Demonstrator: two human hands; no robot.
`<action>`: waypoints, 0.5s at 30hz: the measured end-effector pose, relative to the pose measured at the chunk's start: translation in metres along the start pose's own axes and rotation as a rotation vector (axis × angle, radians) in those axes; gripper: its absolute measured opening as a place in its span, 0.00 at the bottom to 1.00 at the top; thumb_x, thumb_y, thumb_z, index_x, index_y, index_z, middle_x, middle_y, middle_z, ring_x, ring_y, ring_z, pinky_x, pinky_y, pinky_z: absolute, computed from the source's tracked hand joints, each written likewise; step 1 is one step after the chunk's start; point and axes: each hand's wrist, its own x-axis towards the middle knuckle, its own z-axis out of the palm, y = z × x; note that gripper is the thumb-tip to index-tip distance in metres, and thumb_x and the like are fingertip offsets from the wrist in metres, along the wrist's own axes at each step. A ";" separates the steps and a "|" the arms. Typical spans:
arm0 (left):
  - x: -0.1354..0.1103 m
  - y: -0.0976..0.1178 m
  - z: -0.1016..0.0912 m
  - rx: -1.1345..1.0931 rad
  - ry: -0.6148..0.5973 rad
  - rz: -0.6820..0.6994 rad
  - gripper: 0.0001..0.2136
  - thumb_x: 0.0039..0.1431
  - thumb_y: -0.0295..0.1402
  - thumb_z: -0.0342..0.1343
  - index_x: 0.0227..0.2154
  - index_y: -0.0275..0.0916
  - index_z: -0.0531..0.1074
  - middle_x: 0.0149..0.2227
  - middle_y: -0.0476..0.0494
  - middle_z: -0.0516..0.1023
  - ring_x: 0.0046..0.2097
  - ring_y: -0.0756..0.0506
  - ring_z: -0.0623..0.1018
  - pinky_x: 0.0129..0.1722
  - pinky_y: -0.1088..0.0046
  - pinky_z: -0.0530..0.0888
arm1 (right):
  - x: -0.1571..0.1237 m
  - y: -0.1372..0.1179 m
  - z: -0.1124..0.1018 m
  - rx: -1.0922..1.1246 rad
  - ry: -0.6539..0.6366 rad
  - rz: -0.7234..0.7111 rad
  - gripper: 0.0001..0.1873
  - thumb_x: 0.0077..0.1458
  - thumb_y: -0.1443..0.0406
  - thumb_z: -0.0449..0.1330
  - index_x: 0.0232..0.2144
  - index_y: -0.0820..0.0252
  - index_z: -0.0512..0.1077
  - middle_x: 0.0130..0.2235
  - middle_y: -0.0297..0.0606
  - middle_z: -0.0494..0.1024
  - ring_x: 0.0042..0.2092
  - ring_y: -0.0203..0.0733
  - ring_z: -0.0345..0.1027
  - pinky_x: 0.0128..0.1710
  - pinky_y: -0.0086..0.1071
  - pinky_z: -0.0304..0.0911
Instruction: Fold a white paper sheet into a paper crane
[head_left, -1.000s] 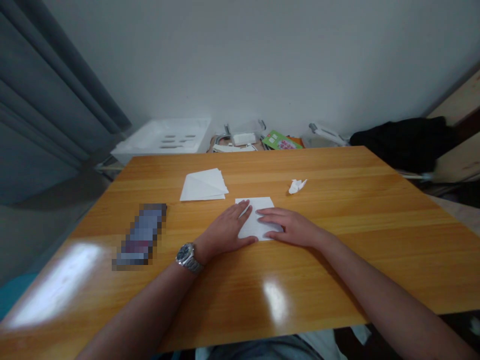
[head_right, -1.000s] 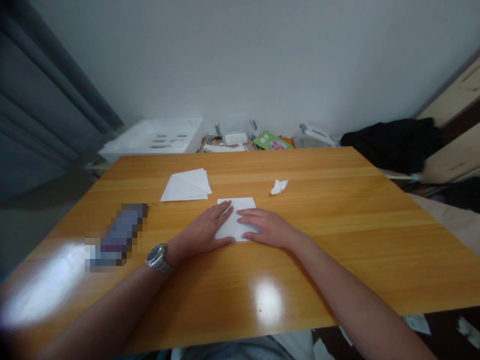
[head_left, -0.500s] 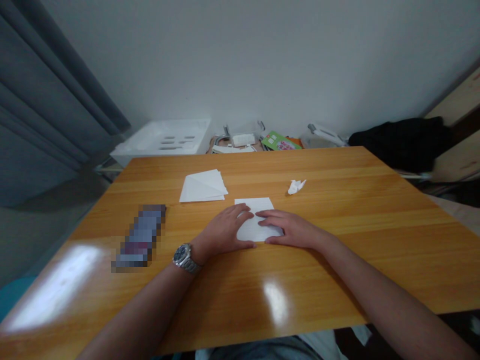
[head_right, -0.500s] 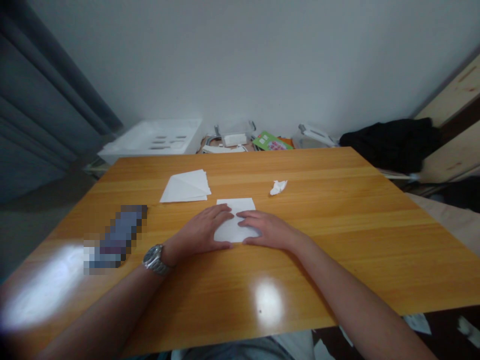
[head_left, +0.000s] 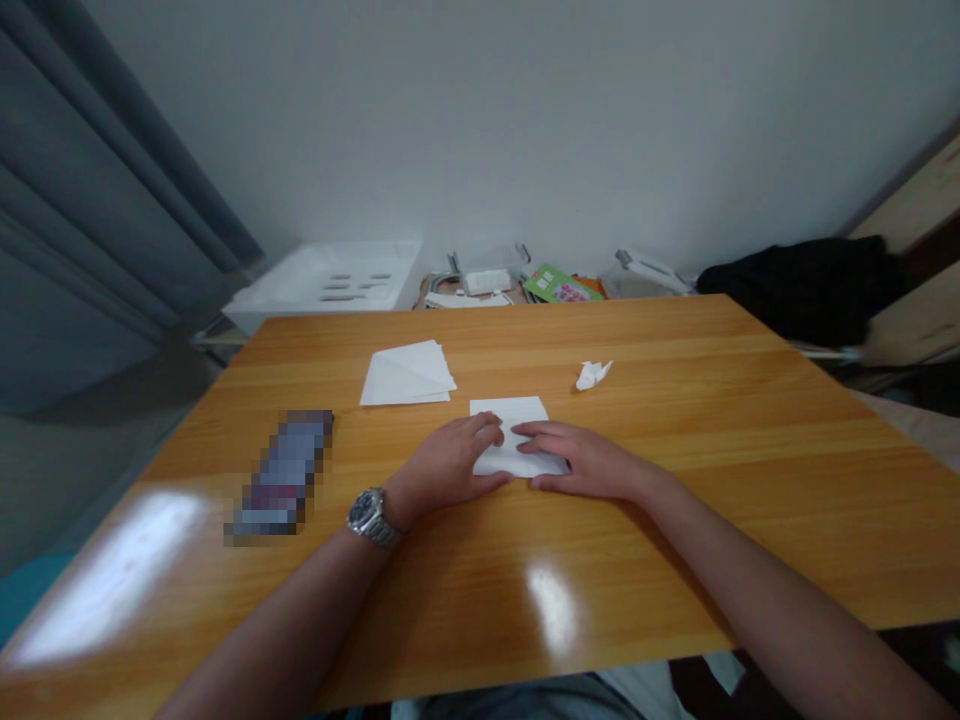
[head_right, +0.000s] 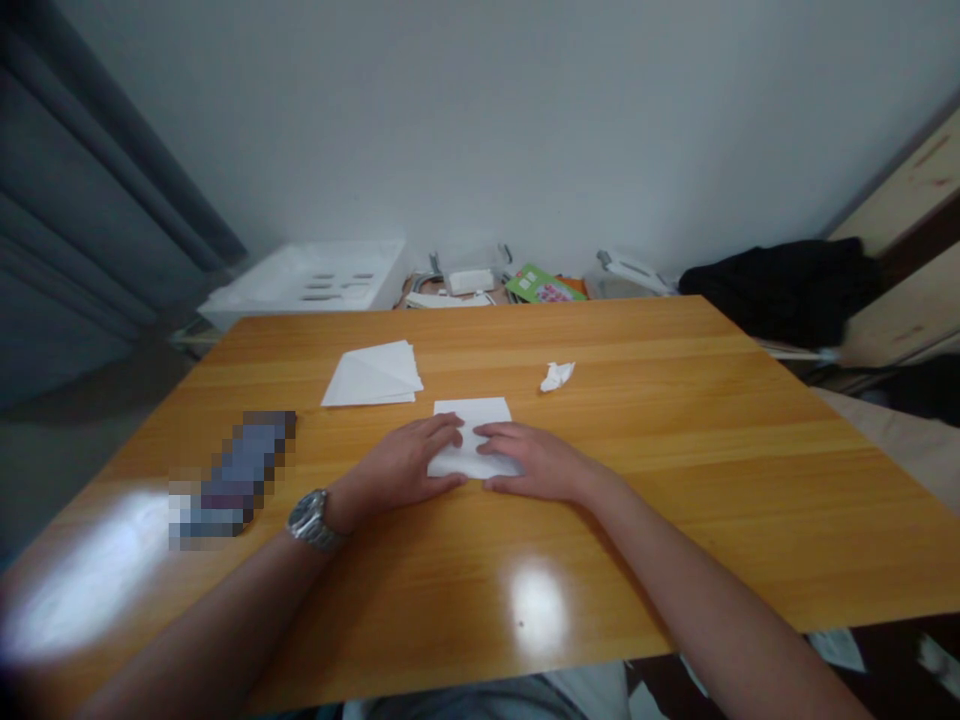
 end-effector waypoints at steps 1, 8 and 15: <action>0.000 0.000 0.000 -0.003 0.006 0.000 0.19 0.61 0.46 0.61 0.50 0.42 0.70 0.62 0.36 0.70 0.62 0.35 0.71 0.61 0.55 0.71 | 0.000 -0.001 0.000 0.001 0.005 0.000 0.27 0.60 0.54 0.64 0.59 0.54 0.71 0.67 0.46 0.66 0.65 0.50 0.63 0.65 0.46 0.59; 0.002 -0.003 0.001 -0.028 0.027 -0.011 0.15 0.66 0.47 0.54 0.47 0.42 0.72 0.60 0.38 0.72 0.61 0.37 0.73 0.61 0.57 0.71 | 0.001 -0.002 0.002 -0.046 0.091 -0.018 0.21 0.62 0.59 0.62 0.56 0.55 0.73 0.62 0.48 0.72 0.62 0.50 0.66 0.62 0.46 0.63; 0.004 -0.002 -0.003 -0.038 0.016 -0.004 0.16 0.69 0.47 0.50 0.47 0.42 0.74 0.58 0.38 0.75 0.60 0.38 0.74 0.60 0.58 0.71 | 0.004 -0.005 -0.001 0.007 0.205 0.033 0.12 0.65 0.62 0.57 0.49 0.56 0.74 0.54 0.45 0.78 0.55 0.47 0.72 0.57 0.43 0.67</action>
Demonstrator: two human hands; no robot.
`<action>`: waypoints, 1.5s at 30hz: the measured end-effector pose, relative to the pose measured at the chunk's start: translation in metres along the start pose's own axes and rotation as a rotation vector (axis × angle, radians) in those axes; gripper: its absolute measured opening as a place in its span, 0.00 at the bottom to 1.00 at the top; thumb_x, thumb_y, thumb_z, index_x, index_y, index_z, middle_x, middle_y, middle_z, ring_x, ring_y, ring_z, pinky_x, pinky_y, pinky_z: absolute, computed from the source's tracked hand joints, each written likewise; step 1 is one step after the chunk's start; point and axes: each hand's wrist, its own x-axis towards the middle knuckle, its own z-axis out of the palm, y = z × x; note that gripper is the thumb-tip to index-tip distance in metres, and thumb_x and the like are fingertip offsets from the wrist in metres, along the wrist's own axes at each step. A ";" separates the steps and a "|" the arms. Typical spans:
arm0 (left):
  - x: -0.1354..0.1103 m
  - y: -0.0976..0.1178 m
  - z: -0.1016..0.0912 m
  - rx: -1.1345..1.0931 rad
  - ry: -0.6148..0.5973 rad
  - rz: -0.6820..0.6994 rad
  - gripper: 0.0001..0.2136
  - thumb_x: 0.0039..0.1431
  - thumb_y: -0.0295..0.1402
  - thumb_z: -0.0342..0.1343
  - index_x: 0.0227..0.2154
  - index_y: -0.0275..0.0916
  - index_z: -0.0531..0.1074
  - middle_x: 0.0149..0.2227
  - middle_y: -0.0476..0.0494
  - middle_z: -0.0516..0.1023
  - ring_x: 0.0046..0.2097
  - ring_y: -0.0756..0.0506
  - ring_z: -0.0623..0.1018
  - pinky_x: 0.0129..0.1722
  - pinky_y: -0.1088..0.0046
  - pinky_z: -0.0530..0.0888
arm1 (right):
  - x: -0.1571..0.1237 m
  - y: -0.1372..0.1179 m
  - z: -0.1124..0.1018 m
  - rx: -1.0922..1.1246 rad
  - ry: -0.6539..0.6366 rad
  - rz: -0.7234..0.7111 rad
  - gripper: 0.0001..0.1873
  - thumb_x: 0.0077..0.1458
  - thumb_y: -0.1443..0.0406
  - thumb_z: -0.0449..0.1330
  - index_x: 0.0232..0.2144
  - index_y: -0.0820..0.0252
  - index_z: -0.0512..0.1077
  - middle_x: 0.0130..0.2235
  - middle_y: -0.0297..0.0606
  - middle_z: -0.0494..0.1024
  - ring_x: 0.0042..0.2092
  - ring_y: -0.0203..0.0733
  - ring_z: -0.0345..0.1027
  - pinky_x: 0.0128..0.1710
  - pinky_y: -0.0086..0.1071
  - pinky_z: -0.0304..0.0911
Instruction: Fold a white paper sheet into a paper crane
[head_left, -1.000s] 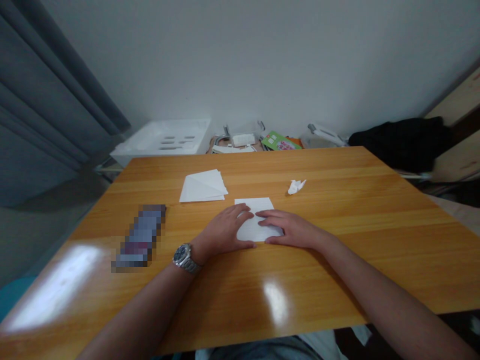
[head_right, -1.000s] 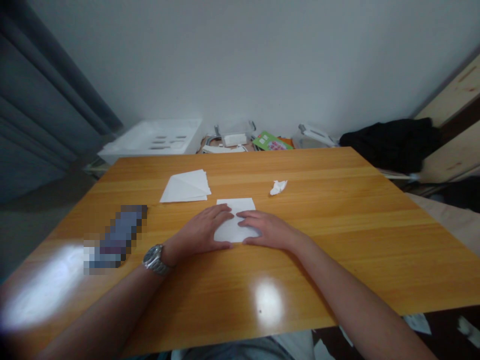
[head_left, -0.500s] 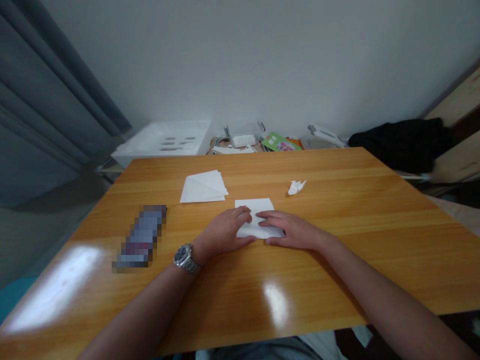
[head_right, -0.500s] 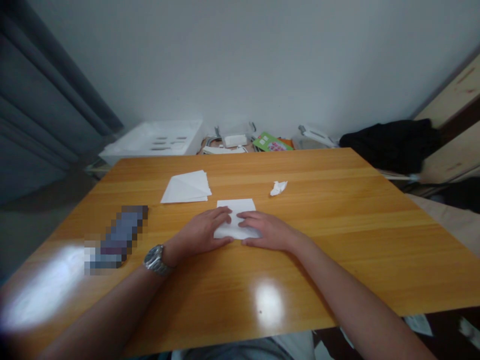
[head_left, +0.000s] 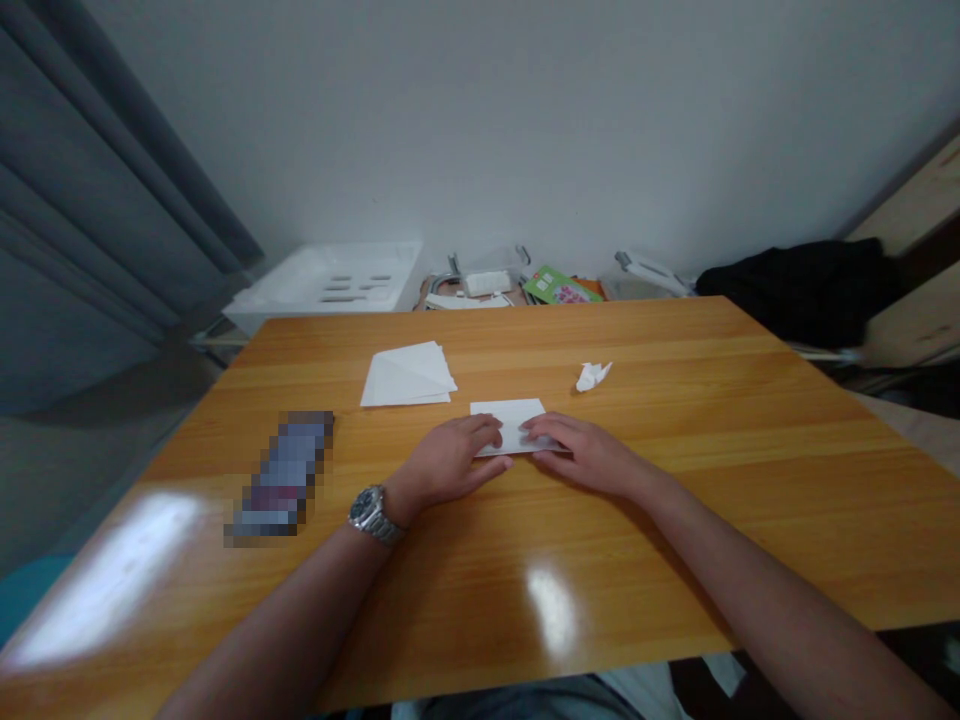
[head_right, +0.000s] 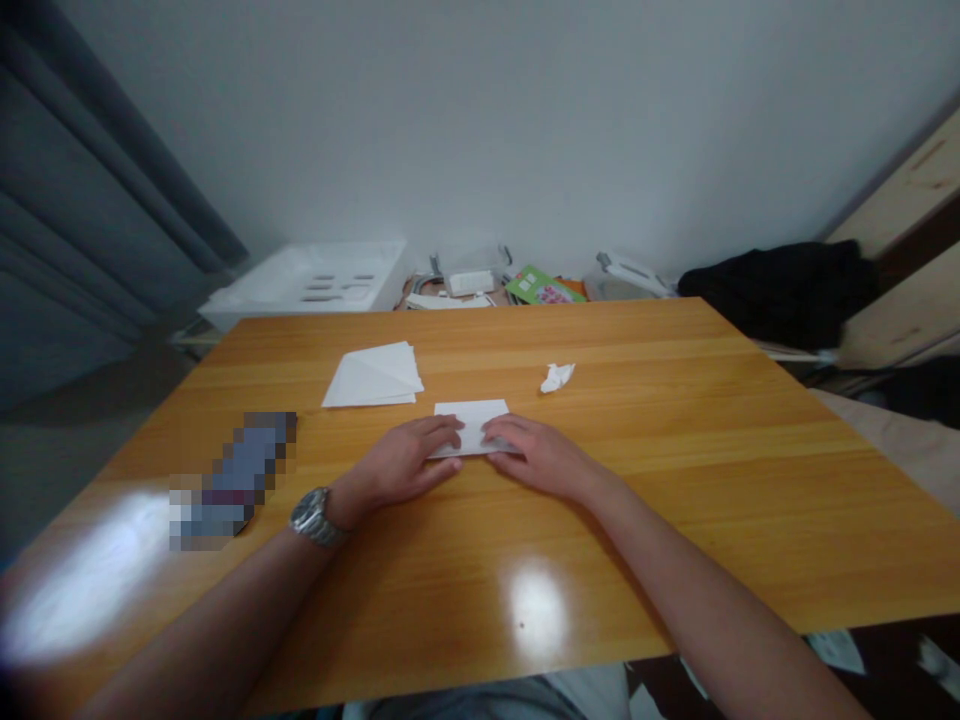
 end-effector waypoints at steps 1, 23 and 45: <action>0.000 0.000 -0.001 0.002 -0.002 0.009 0.17 0.68 0.48 0.51 0.46 0.41 0.74 0.57 0.38 0.75 0.59 0.38 0.74 0.60 0.58 0.72 | 0.000 -0.001 -0.001 0.006 0.008 0.009 0.11 0.65 0.62 0.57 0.48 0.56 0.74 0.52 0.45 0.78 0.54 0.47 0.73 0.55 0.42 0.68; 0.012 -0.011 0.017 0.020 0.219 -0.131 0.18 0.65 0.40 0.58 0.54 0.38 0.70 0.51 0.38 0.74 0.53 0.38 0.74 0.57 0.56 0.71 | 0.010 0.009 0.012 0.020 0.190 0.138 0.12 0.63 0.64 0.59 0.48 0.56 0.76 0.47 0.43 0.78 0.49 0.48 0.72 0.52 0.42 0.68; 0.015 -0.019 0.026 -0.001 0.220 -0.148 0.15 0.62 0.37 0.63 0.49 0.40 0.74 0.48 0.41 0.74 0.50 0.39 0.73 0.55 0.58 0.70 | 0.010 0.023 0.022 -0.236 0.181 0.175 0.17 0.62 0.61 0.62 0.52 0.58 0.76 0.47 0.47 0.72 0.51 0.53 0.66 0.54 0.47 0.65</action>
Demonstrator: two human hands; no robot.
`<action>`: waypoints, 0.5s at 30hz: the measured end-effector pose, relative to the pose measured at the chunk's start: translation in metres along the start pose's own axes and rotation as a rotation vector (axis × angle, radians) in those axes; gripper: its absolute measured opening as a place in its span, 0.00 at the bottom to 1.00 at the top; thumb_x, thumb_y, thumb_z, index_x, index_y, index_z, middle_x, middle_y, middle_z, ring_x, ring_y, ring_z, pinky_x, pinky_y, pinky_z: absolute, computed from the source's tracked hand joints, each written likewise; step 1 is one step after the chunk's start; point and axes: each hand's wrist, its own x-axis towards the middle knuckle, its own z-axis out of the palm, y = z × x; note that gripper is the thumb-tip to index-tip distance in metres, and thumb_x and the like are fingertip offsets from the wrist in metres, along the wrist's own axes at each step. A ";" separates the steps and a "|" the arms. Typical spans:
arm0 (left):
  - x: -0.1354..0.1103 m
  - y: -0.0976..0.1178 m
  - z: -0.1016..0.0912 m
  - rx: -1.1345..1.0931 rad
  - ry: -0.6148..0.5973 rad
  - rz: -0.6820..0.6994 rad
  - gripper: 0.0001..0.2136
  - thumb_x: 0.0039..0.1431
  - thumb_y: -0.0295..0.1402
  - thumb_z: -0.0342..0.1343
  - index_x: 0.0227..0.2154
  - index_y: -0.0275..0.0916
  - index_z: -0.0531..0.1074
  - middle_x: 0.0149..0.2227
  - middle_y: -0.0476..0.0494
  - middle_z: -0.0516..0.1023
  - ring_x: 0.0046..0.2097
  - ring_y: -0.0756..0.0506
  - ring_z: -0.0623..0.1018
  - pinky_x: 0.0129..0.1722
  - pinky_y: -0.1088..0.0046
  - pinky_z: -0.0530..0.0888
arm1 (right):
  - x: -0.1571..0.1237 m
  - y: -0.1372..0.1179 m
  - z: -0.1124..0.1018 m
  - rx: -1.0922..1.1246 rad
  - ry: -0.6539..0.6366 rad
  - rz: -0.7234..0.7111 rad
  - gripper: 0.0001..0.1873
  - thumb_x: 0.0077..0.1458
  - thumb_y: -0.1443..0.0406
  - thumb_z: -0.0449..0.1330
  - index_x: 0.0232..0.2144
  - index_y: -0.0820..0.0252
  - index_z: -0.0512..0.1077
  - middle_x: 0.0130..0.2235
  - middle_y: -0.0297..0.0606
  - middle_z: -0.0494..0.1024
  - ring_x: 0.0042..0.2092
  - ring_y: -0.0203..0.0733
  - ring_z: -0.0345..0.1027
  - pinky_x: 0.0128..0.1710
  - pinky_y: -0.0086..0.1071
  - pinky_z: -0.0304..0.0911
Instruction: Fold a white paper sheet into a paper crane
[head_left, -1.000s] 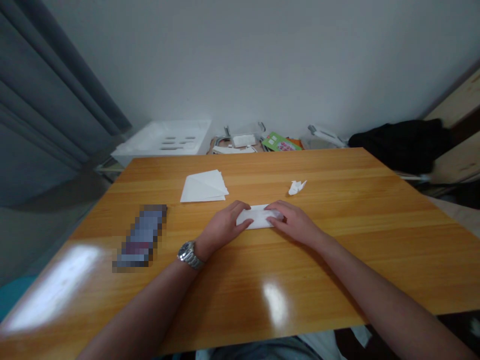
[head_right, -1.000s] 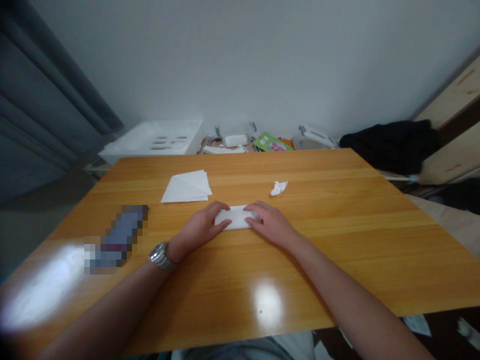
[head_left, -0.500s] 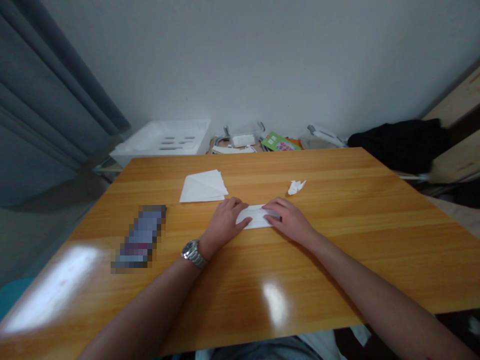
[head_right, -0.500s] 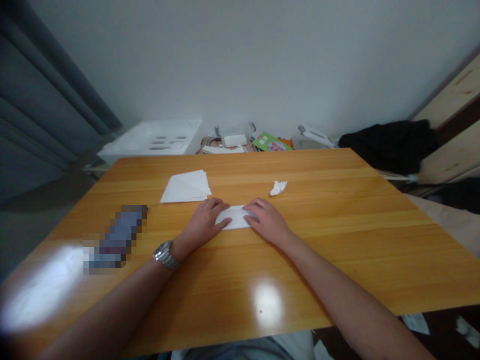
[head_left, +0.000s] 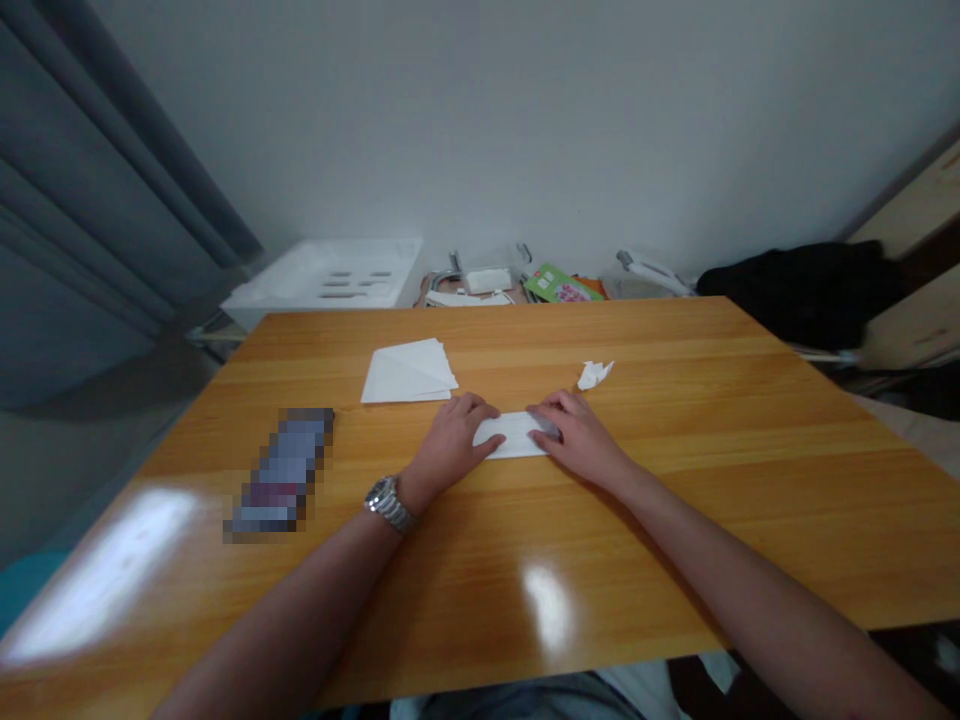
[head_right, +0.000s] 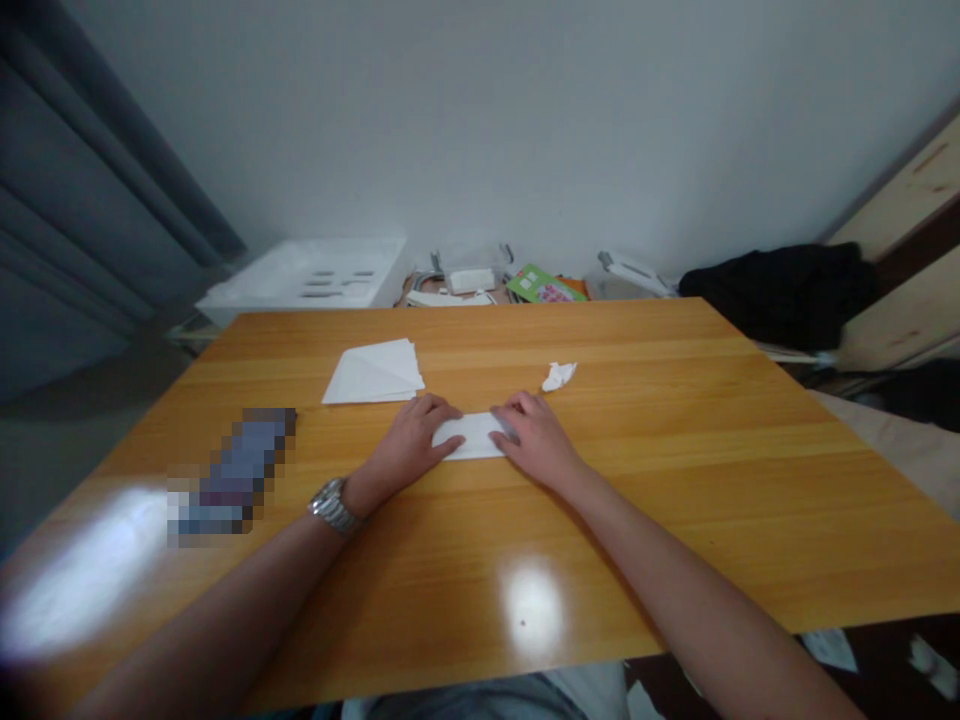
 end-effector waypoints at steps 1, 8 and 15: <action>0.000 0.000 0.000 -0.011 -0.003 0.008 0.14 0.62 0.37 0.63 0.49 0.40 0.74 0.47 0.41 0.74 0.50 0.39 0.73 0.54 0.58 0.70 | 0.000 -0.001 -0.001 0.005 -0.003 0.008 0.16 0.62 0.60 0.62 0.51 0.58 0.76 0.47 0.46 0.72 0.50 0.53 0.66 0.54 0.47 0.65; 0.000 -0.001 0.000 -0.080 -0.022 0.056 0.13 0.63 0.35 0.62 0.49 0.41 0.72 0.47 0.43 0.76 0.49 0.40 0.74 0.53 0.60 0.69 | 0.000 -0.004 -0.002 0.030 -0.009 0.014 0.14 0.61 0.59 0.63 0.48 0.57 0.75 0.47 0.46 0.72 0.51 0.53 0.66 0.54 0.48 0.64; -0.001 0.001 0.000 -0.026 0.001 -0.007 0.14 0.61 0.37 0.64 0.47 0.40 0.73 0.46 0.43 0.76 0.49 0.39 0.74 0.52 0.59 0.69 | 0.001 -0.007 -0.004 0.062 -0.049 0.040 0.10 0.59 0.62 0.65 0.43 0.58 0.75 0.45 0.45 0.72 0.49 0.52 0.66 0.52 0.46 0.64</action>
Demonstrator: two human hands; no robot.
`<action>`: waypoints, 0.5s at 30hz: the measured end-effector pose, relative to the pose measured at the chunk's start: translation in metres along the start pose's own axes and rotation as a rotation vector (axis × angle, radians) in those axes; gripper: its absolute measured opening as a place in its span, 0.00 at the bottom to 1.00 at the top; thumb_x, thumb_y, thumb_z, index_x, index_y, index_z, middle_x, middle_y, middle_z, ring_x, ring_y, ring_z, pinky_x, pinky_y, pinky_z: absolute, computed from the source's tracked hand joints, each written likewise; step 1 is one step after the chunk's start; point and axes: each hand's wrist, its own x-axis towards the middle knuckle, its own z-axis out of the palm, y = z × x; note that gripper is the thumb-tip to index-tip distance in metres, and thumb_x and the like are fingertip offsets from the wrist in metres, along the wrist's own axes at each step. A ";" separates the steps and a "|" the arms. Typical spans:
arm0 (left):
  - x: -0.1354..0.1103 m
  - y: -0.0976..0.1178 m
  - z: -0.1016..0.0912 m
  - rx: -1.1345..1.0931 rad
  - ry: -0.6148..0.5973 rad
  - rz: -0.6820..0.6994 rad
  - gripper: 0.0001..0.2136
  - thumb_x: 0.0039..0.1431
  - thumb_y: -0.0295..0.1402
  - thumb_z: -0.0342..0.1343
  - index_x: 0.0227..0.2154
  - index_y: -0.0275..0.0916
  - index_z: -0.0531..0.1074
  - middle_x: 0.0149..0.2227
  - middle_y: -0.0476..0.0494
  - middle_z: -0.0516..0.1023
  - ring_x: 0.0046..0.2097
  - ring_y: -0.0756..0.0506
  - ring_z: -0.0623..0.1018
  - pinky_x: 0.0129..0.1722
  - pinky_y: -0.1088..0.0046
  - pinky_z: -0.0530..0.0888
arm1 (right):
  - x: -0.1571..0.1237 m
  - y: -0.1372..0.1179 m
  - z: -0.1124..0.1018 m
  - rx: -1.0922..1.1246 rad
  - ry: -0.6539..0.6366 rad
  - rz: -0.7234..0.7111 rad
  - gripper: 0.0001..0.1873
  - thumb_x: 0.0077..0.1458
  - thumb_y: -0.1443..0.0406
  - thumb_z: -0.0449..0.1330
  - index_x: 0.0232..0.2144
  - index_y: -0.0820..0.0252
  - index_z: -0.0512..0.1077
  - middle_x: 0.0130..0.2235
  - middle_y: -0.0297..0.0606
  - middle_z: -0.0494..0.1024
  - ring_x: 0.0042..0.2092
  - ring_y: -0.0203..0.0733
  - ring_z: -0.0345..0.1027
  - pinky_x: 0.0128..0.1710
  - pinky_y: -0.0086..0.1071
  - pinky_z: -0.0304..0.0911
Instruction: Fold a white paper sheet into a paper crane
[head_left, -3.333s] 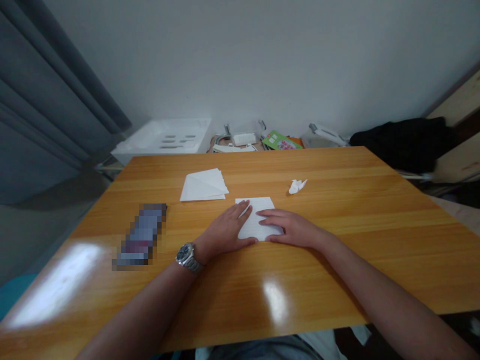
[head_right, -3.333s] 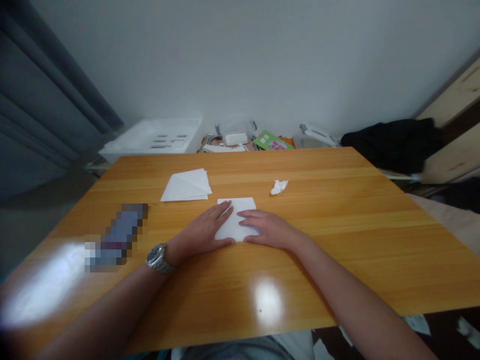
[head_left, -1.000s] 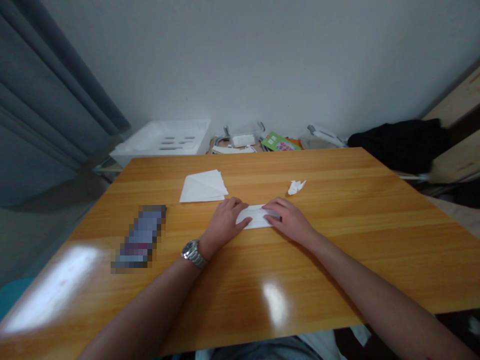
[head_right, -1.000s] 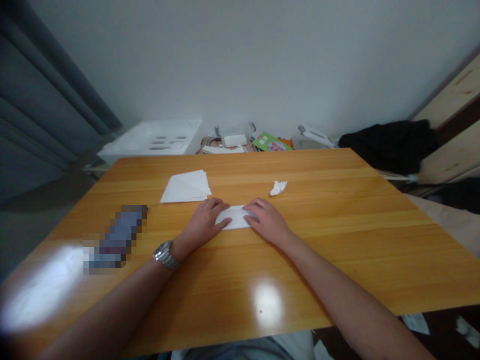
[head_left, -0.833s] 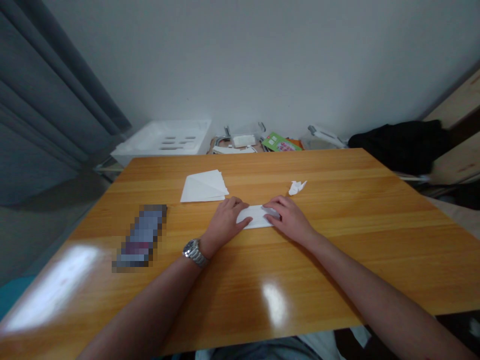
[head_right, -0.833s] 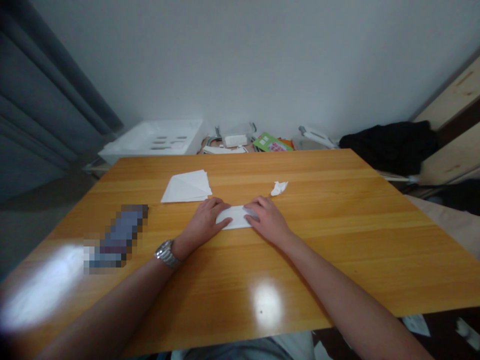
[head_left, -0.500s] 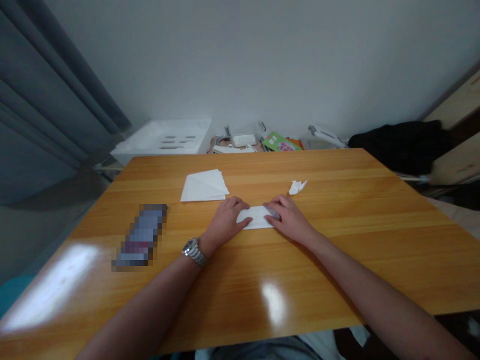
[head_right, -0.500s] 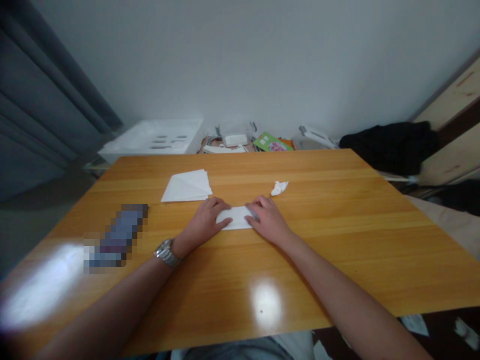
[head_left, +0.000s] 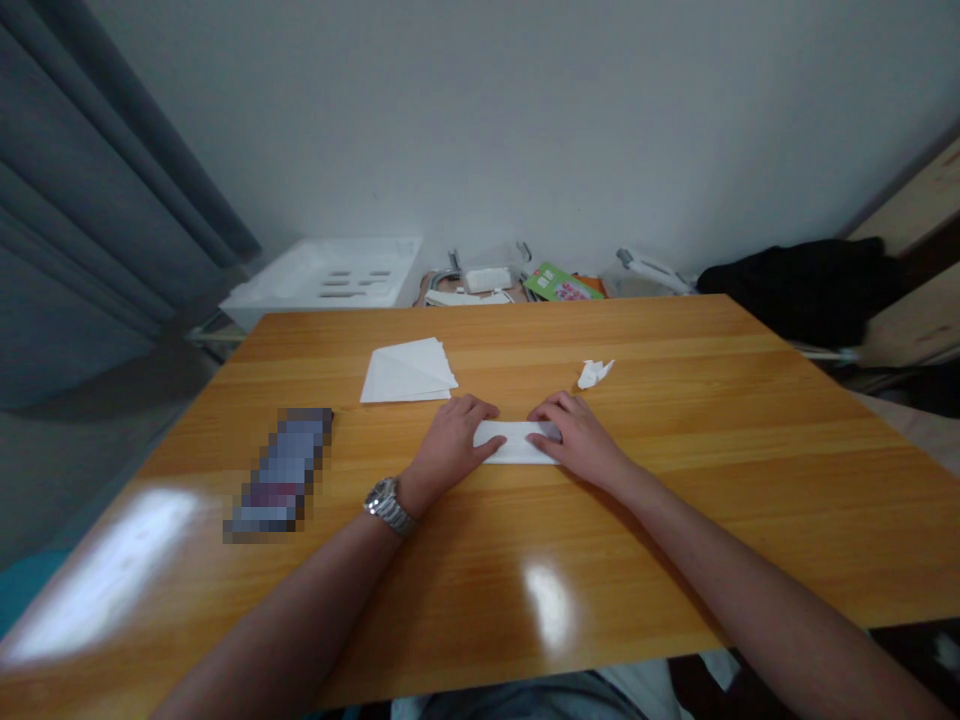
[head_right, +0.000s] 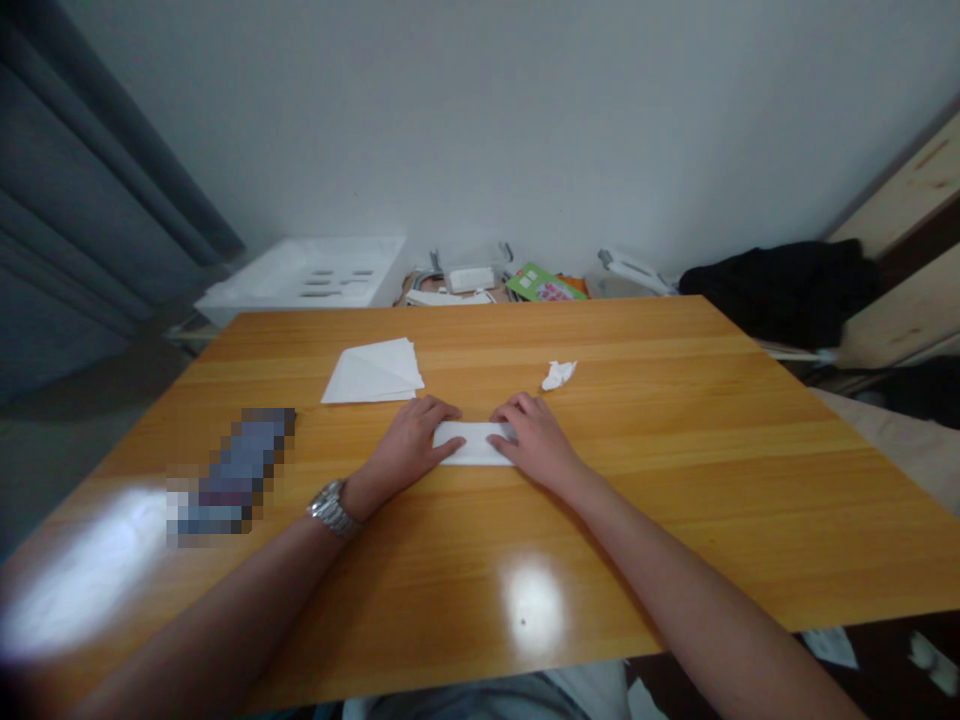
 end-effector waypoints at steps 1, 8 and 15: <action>0.000 0.000 0.000 0.016 0.005 -0.014 0.14 0.61 0.38 0.64 0.47 0.40 0.74 0.45 0.42 0.76 0.49 0.39 0.74 0.52 0.59 0.69 | 0.000 0.000 0.000 0.002 -0.004 0.001 0.10 0.59 0.63 0.65 0.43 0.58 0.74 0.45 0.44 0.72 0.49 0.52 0.66 0.52 0.46 0.64; -0.002 0.001 0.002 0.047 -0.011 -0.037 0.13 0.60 0.39 0.64 0.44 0.40 0.73 0.43 0.42 0.74 0.47 0.39 0.73 0.51 0.58 0.69 | -0.001 0.002 -0.002 0.029 -0.030 -0.012 0.12 0.60 0.63 0.64 0.46 0.57 0.74 0.47 0.44 0.72 0.50 0.52 0.66 0.54 0.47 0.63; 0.001 0.008 -0.002 -0.035 -0.051 -0.004 0.05 0.64 0.34 0.58 0.40 0.40 0.70 0.41 0.44 0.76 0.45 0.40 0.73 0.48 0.61 0.70 | -0.001 0.004 -0.001 0.027 -0.046 -0.039 0.13 0.60 0.63 0.64 0.48 0.57 0.76 0.48 0.46 0.73 0.51 0.52 0.67 0.54 0.48 0.63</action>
